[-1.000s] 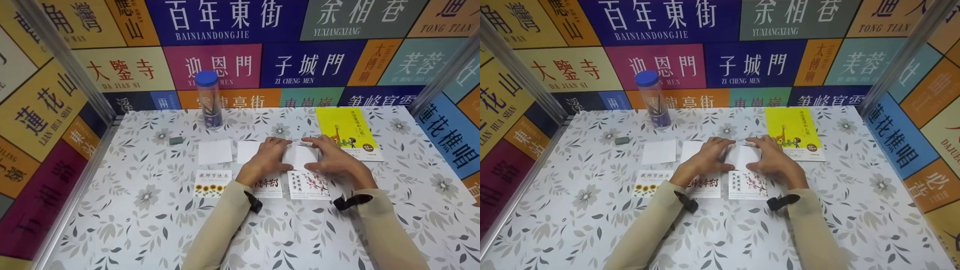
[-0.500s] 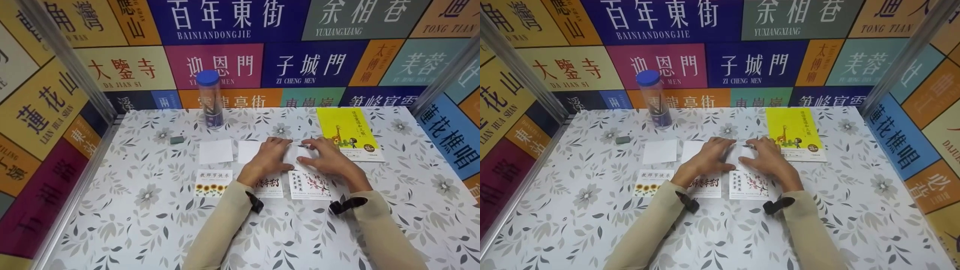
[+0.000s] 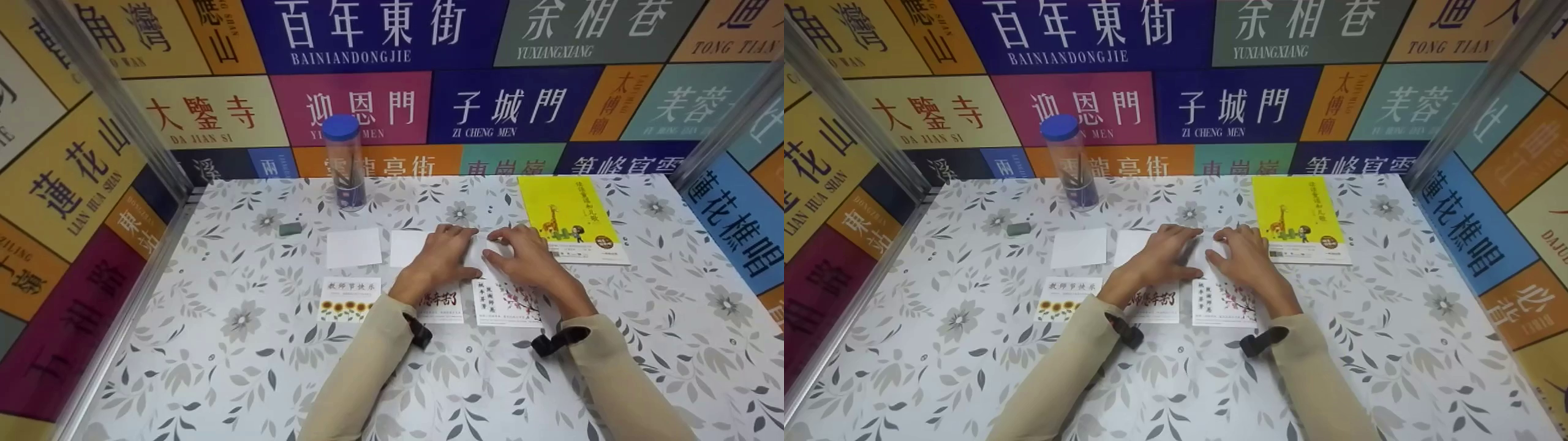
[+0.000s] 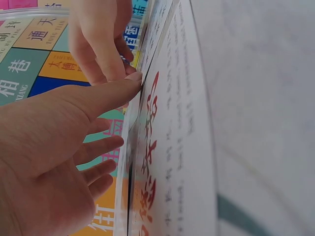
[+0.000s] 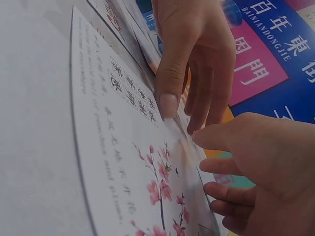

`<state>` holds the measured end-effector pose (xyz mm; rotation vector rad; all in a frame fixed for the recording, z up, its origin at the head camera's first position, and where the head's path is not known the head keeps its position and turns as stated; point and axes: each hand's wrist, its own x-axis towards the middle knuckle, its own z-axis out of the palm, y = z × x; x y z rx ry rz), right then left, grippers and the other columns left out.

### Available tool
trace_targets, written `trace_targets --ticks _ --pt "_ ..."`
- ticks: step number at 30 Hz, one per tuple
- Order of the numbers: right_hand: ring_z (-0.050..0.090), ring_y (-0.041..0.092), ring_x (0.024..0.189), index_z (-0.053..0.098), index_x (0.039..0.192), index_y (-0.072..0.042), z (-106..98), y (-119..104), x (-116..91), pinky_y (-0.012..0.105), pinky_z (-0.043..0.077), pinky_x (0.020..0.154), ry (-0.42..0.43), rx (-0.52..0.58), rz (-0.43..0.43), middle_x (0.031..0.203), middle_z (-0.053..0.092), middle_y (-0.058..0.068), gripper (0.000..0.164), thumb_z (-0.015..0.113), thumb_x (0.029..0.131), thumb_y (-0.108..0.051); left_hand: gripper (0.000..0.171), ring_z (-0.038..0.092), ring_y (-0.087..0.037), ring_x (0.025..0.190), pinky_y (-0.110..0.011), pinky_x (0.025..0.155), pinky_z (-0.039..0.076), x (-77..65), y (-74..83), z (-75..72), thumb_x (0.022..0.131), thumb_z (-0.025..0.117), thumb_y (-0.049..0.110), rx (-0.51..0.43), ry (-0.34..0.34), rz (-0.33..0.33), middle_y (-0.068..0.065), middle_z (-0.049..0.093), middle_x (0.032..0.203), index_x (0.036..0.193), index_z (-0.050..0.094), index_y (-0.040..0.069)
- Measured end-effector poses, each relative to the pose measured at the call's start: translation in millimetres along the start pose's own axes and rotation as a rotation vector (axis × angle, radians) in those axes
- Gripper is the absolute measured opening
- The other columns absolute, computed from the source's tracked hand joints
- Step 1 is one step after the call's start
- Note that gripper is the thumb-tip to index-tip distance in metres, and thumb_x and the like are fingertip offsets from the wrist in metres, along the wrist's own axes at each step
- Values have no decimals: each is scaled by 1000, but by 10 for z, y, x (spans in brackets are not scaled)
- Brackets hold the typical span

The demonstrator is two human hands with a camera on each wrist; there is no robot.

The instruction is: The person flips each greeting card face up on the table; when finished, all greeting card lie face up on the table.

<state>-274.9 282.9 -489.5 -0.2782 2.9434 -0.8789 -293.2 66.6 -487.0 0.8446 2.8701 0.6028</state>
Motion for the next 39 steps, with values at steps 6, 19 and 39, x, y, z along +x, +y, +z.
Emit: trace_targets --ticks 6,19,39 --pt "50 40 126 72 136 -4 -41 9 23 58 43 111 38 67 39 130 57 22 40 69 105 -28 87 42 -29 156 -45 130 37 7 -4 7 92 86 48 -18 -1 -12 -4 53 165 164 46 19" --pt "58 21 78 79 121 -24 -218 -93 -29 26 42 68 347 247 -68 86 69 4 24 70 106 -41 39 78 -13 102 -28 89 65 15 -173 -51 100 77 10 -891 175 122 -4 77 119 139 70 12" --pt "70 19 103 66 139 -16 -342 24 -31 15 54 86 226 334 -150 117 79 11 38 76 103 -22 30 74 -15 99 -27 88 62 5 -273 -108 100 78 15 -720 283 59 -6 79 115 130 74 13"
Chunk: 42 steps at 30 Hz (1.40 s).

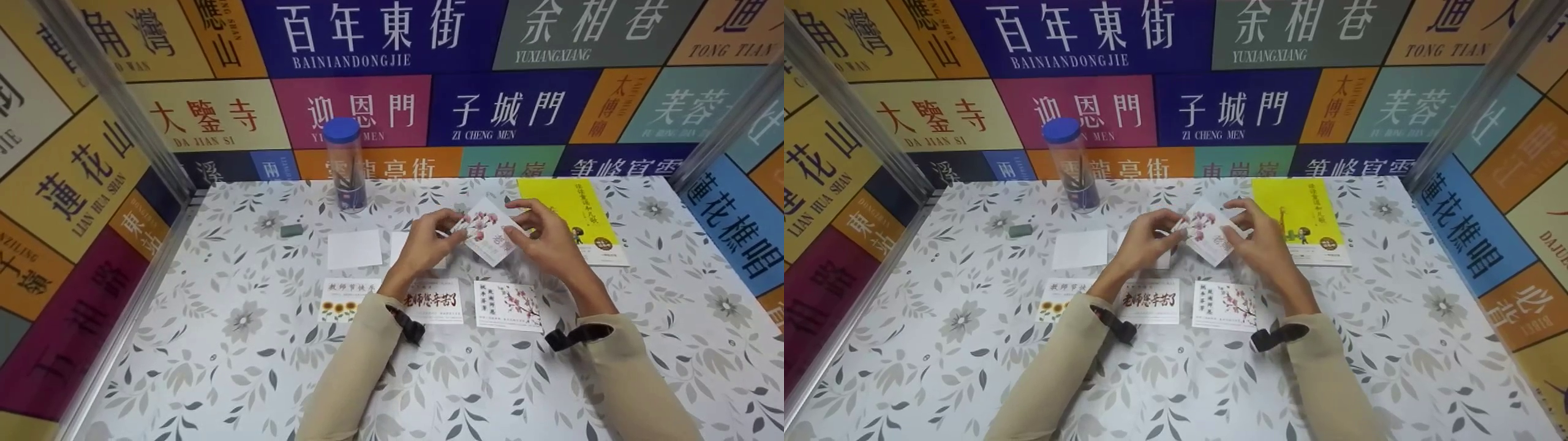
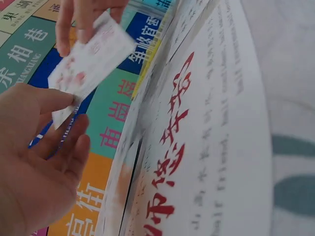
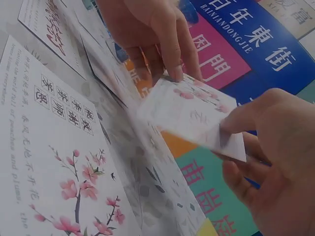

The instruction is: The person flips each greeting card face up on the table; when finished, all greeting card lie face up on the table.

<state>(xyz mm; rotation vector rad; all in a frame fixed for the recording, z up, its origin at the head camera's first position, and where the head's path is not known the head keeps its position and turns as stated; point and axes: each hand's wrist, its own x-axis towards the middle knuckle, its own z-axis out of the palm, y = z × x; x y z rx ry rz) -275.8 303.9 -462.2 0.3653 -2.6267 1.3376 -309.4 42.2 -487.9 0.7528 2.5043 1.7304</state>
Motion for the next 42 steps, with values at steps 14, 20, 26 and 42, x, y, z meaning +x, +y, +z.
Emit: trace_targets --ticks 14,20,26,42 --pt "59 43 139 66 147 -14 29 99 -3 53 53 117 -158 -191 76 158 55 17 54 83 96 -13 99 69 -13 89 -27 82 57 -82 201 228 87 88 4 365 -172 -58 -5 77 107 168 34 21" --pt "28 53 160 50 163 -18 28 128 -39 74 17 131 -317 -356 131 173 37 22 77 85 95 -26 67 65 -24 126 -34 108 57 -106 252 319 94 84 13 603 -152 -98 -10 65 142 155 58 14" --pt "34 51 159 57 157 -10 32 156 -52 75 13 130 -370 -427 115 169 44 23 63 76 101 -32 41 61 -27 137 -37 116 53 -129 298 361 96 83 34 731 -267 24 -6 66 149 133 77 17" --pt "33 51 159 58 156 -10 3 147 -65 76 10 129 -377 -427 109 169 44 23 61 75 102 -33 58 53 -28 148 -40 125 45 -161 280 330 92 86 46 730 -366 13 -3 63 155 142 71 22"
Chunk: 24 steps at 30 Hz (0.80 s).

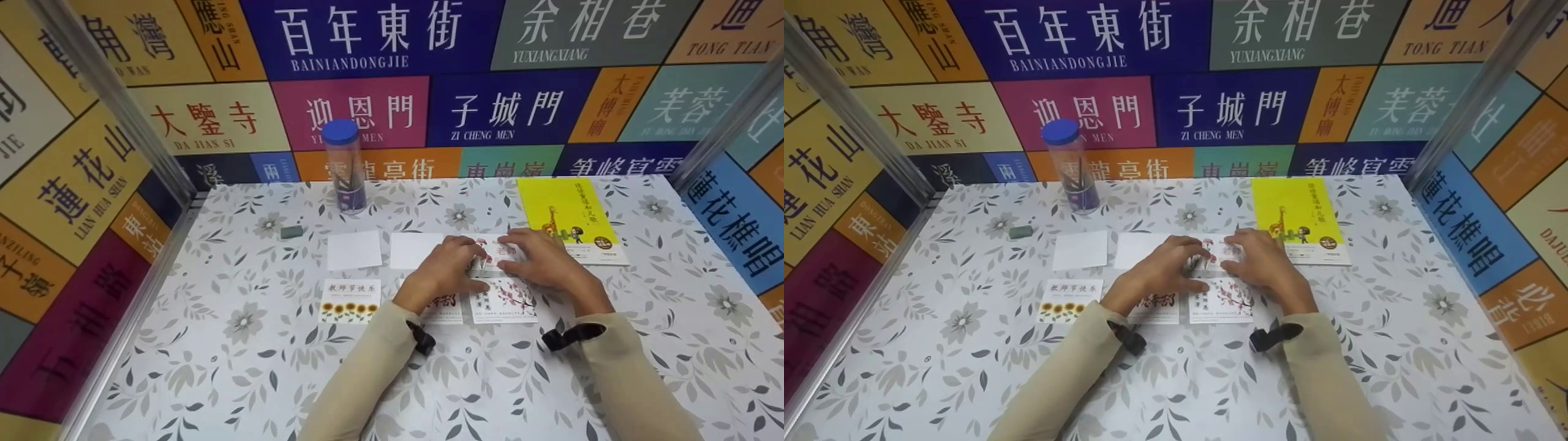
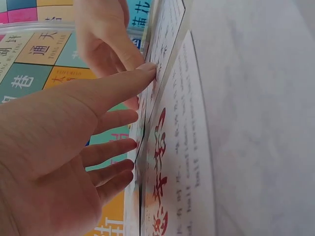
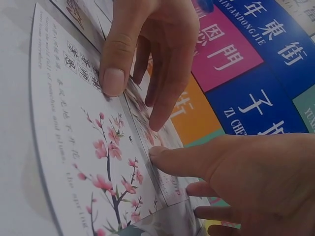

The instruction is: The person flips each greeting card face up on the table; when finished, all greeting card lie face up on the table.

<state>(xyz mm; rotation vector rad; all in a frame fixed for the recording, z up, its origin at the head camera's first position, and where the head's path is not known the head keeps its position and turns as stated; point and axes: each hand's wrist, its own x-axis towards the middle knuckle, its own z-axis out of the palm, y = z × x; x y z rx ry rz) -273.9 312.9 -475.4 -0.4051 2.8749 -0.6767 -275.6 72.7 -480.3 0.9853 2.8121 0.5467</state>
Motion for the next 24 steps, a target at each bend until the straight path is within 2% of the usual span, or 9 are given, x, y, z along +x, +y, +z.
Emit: trace_targets --ticks 4,9,12,15,20,24 --pt "33 52 158 58 156 -10 5 2 -5 77 11 129 -1 2 -10 169 44 23 61 75 102 -34 58 51 -28 150 -42 126 44 -15 1 -15 94 83 48 -6 -1 5 -4 60 158 144 69 22" --pt "28 52 160 56 157 -11 13 5 -27 77 9 130 -5 34 7 172 38 23 62 74 102 -35 55 44 -28 156 -45 131 38 -120 -85 -126 101 76 44 -66 25 -6 -7 53 165 149 65 20" --pt "23 53 162 57 157 -11 26 -46 -20 77 8 130 14 61 3 174 33 24 61 74 103 -34 55 43 -28 157 -45 133 35 -249 -249 -226 102 75 41 -98 58 -15 -8 52 165 150 63 18" --pt "23 53 161 58 155 -10 67 -151 1 77 9 130 43 85 -41 173 33 25 58 72 104 -33 54 45 -30 156 -46 133 34 -396 -458 -301 102 76 37 -116 85 -33 -10 54 163 150 63 15" --pt "29 51 160 61 152 -10 207 -427 108 74 14 130 58 91 -120 170 41 24 55 73 103 -32 53 50 -35 151 -50 130 37 -619 -760 -393 98 80 30 -132 153 -96 -12 60 157 146 65 12" --pt "38 47 156 62 151 -8 314 -660 220 71 20 129 50 85 -160 164 49 22 56 74 102 -32 55 55 -39 145 -53 126 43 -751 -877 -458 96 83 28 -132 217 -138 -16 64 153 145 66 9"
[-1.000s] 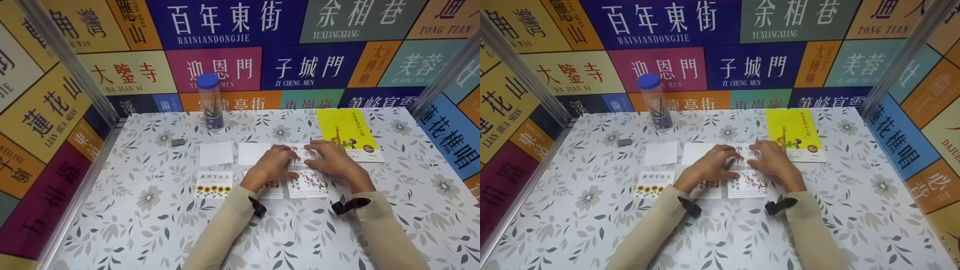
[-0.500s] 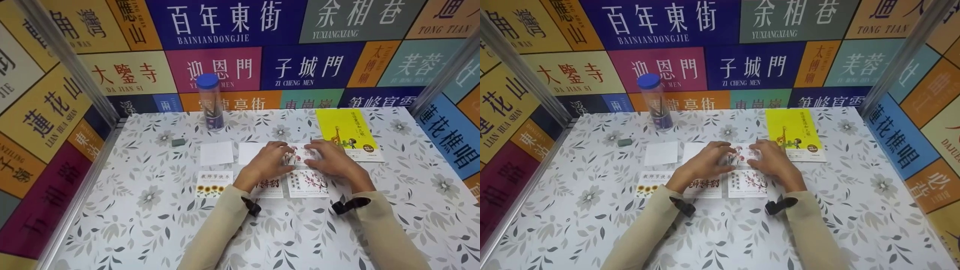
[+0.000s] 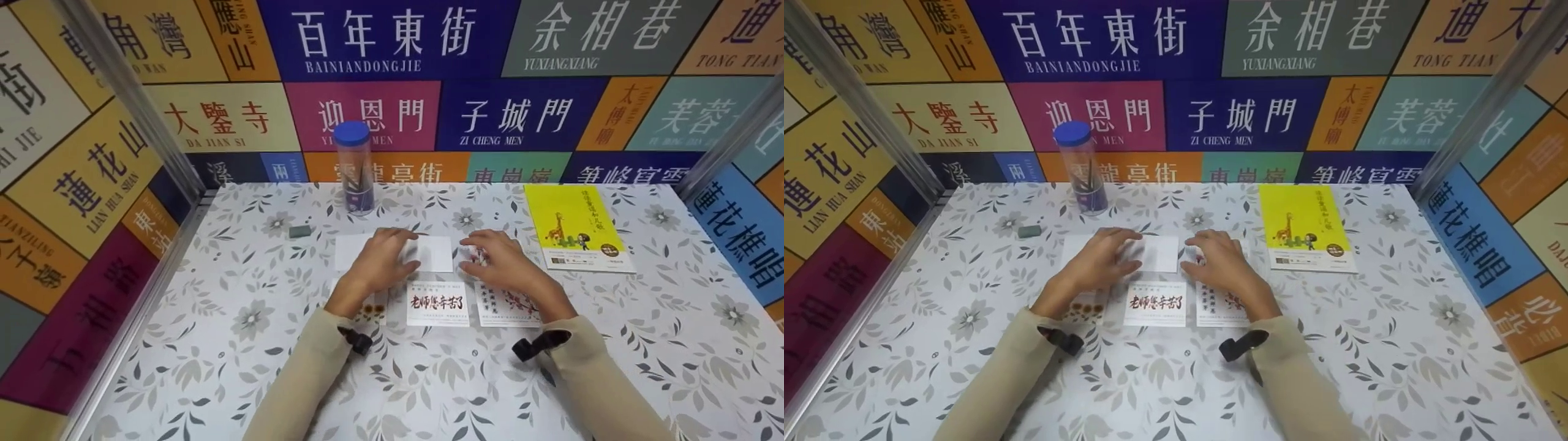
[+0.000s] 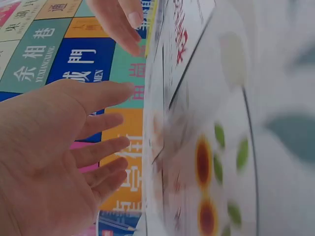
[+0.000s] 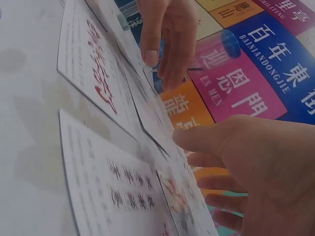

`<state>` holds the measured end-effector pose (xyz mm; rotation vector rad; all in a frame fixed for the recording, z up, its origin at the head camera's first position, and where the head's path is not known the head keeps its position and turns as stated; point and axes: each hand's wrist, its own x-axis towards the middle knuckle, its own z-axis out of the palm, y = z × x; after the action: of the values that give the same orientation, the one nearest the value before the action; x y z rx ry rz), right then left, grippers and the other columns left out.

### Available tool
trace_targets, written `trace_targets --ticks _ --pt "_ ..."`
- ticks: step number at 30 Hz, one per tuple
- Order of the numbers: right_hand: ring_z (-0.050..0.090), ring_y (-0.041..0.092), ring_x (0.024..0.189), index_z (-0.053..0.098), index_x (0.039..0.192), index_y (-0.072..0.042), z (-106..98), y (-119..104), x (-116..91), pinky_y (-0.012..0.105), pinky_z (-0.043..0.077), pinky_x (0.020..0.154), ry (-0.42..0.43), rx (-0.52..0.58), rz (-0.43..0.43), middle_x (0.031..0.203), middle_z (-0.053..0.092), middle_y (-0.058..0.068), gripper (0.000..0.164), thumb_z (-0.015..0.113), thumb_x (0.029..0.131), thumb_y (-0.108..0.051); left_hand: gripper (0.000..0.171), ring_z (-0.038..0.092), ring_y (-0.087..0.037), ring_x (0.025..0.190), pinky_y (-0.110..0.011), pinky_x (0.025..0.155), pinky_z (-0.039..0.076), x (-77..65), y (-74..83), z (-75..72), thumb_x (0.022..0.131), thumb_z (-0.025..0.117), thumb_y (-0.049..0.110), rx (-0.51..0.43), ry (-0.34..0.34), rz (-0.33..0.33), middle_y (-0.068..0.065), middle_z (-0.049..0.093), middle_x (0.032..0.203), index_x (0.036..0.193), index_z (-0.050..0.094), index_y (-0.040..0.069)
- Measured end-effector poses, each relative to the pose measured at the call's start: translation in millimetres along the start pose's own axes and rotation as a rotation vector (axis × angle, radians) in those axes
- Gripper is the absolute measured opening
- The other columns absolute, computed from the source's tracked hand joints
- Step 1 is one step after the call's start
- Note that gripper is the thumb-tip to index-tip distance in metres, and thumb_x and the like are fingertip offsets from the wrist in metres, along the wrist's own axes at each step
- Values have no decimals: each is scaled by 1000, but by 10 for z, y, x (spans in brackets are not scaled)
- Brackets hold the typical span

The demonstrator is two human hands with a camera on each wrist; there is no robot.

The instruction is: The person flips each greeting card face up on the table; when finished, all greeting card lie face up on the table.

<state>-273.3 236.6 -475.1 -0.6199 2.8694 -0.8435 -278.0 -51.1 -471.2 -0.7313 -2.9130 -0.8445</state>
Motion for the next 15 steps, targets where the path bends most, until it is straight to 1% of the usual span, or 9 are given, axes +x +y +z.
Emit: trace_targets --ticks 3,6,8,12,15 --pt "47 43 149 64 150 -7 59 -99 48 67 27 126 -1 2 -12 157 57 20 55 75 101 -31 55 60 -41 137 -52 120 49 -31 -21 -24 94 84 24 1 30 -9 -18 68 147 143 67 6" --pt "51 41 144 66 147 -7 103 -167 64 65 29 125 -12 -4 -16 152 60 18 54 76 100 -30 54 63 -40 131 -50 114 53 -37 -37 -10 93 85 22 -9 32 -24 -19 72 140 142 68 5" --pt "52 41 144 67 146 -6 135 -191 70 65 30 125 -27 -9 -22 152 61 18 52 76 100 -30 55 64 -40 129 -49 113 54 -43 -45 8 92 85 21 -19 18 -49 -19 73 138 142 68 5" --pt "51 41 147 69 142 -6 194 -211 79 65 28 128 -55 -6 -27 154 60 18 49 76 100 -31 59 63 -41 130 -50 114 53 -69 -49 33 90 87 20 -19 -12 -118 -19 71 141 143 67 5" --pt "50 40 149 70 141 -6 201 -213 78 64 26 130 -63 -10 -13 155 60 16 48 75 101 -31 61 62 -41 131 -50 115 52 -73 -37 37 88 88 19 -24 -20 -149 -19 70 142 143 66 4"
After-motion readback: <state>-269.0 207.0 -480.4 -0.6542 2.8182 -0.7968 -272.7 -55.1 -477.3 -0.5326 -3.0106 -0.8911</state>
